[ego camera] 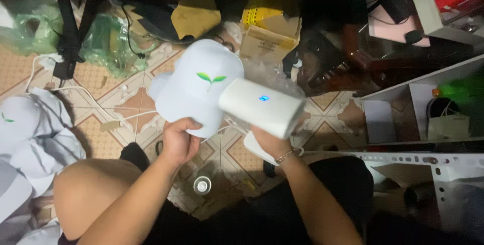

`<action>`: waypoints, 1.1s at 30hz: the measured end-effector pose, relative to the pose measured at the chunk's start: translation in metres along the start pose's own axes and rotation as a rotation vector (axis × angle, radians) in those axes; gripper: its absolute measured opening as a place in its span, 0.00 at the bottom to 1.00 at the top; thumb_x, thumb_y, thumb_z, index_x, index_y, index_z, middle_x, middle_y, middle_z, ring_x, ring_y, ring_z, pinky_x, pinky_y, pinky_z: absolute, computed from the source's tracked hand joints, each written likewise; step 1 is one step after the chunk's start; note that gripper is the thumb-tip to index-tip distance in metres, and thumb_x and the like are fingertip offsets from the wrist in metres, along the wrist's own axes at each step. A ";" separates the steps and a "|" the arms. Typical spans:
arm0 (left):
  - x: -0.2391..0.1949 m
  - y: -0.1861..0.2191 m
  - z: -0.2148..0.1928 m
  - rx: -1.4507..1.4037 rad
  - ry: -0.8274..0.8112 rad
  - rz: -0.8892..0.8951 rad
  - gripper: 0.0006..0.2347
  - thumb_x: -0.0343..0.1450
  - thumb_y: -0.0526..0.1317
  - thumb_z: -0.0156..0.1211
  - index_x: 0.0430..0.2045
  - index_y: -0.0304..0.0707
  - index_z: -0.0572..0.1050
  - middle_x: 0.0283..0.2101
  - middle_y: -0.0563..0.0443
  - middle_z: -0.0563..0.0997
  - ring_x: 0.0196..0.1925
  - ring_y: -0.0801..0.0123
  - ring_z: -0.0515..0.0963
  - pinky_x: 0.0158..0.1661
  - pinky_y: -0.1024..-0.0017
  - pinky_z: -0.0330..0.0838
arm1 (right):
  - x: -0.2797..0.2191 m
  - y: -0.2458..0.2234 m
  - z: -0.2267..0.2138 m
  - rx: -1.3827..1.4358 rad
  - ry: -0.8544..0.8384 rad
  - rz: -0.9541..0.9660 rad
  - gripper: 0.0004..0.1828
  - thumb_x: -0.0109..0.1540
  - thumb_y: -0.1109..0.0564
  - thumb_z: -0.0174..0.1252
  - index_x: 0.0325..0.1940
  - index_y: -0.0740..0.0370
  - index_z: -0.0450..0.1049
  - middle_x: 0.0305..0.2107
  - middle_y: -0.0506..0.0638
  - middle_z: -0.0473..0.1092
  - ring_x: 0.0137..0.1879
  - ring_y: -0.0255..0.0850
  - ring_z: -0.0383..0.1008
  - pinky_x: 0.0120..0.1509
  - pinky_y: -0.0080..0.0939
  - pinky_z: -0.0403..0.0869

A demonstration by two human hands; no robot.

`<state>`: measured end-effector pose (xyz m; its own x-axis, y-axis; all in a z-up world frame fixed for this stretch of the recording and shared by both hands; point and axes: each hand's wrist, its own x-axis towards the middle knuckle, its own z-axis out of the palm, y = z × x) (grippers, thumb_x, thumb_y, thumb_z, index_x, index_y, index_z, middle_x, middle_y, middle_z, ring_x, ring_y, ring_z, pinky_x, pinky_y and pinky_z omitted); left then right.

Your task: The person sits on the floor and repeatedly wipes white baseball caps with a green cloth, then uses a handheld steamer to press the logo area. They also spray the caps with an aerosol can and insert a watermelon-shaped object into the cap interior before steaming again.

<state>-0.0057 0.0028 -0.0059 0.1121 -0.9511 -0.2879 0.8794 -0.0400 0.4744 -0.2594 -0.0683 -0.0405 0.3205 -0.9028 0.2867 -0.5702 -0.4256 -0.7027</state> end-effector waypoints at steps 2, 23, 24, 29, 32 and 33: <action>-0.001 0.001 -0.002 -0.045 0.004 -0.034 0.28 0.59 0.24 0.50 0.58 0.21 0.65 0.54 0.36 0.76 0.55 0.47 0.78 0.55 0.55 0.75 | 0.000 -0.002 -0.002 -0.047 0.053 -0.114 0.12 0.66 0.54 0.57 0.44 0.66 0.78 0.33 0.54 0.76 0.37 0.46 0.78 0.41 0.45 0.77; 0.012 0.001 -0.015 -0.256 -0.008 -0.084 0.25 0.64 0.26 0.49 0.60 0.20 0.66 0.57 0.37 0.77 0.60 0.52 0.78 0.63 0.59 0.72 | 0.000 -0.034 -0.006 0.158 -0.169 0.700 0.08 0.61 0.52 0.62 0.32 0.59 0.79 0.15 0.44 0.73 0.20 0.33 0.73 0.24 0.34 0.71; 0.012 0.002 -0.014 -0.246 -0.005 -0.091 0.25 0.63 0.27 0.48 0.59 0.20 0.66 0.57 0.37 0.77 0.60 0.51 0.77 0.63 0.58 0.72 | 0.000 -0.034 -0.007 0.179 -0.176 0.636 0.07 0.60 0.54 0.63 0.32 0.59 0.79 0.15 0.44 0.73 0.20 0.32 0.74 0.25 0.32 0.72; 0.005 0.005 -0.014 -0.161 0.009 -0.086 0.29 0.60 0.28 0.47 0.60 0.20 0.64 0.58 0.37 0.76 0.62 0.50 0.76 0.65 0.56 0.70 | -0.004 -0.036 -0.014 0.379 0.041 0.906 0.06 0.60 0.55 0.61 0.35 0.60 0.78 0.17 0.44 0.71 0.20 0.33 0.70 0.23 0.36 0.71; 0.008 0.008 -0.008 -0.170 0.033 -0.084 0.30 0.59 0.29 0.47 0.61 0.21 0.64 0.59 0.37 0.76 0.62 0.49 0.76 0.64 0.55 0.70 | 0.007 -0.031 -0.021 0.300 -0.054 0.766 0.06 0.56 0.58 0.61 0.36 0.62 0.76 0.18 0.47 0.71 0.20 0.34 0.70 0.22 0.38 0.71; 0.010 0.011 -0.007 -0.174 0.023 -0.090 0.30 0.59 0.28 0.47 0.61 0.21 0.64 0.60 0.37 0.75 0.62 0.49 0.76 0.64 0.55 0.70 | 0.010 -0.029 -0.023 0.242 -0.115 0.678 0.08 0.54 0.61 0.61 0.37 0.63 0.75 0.19 0.46 0.72 0.20 0.34 0.71 0.21 0.38 0.72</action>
<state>0.0087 -0.0051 -0.0091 0.0378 -0.9388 -0.3425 0.9530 -0.0693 0.2950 -0.2567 -0.0666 -0.0021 0.0417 -0.9453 -0.3235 -0.4926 0.2622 -0.8298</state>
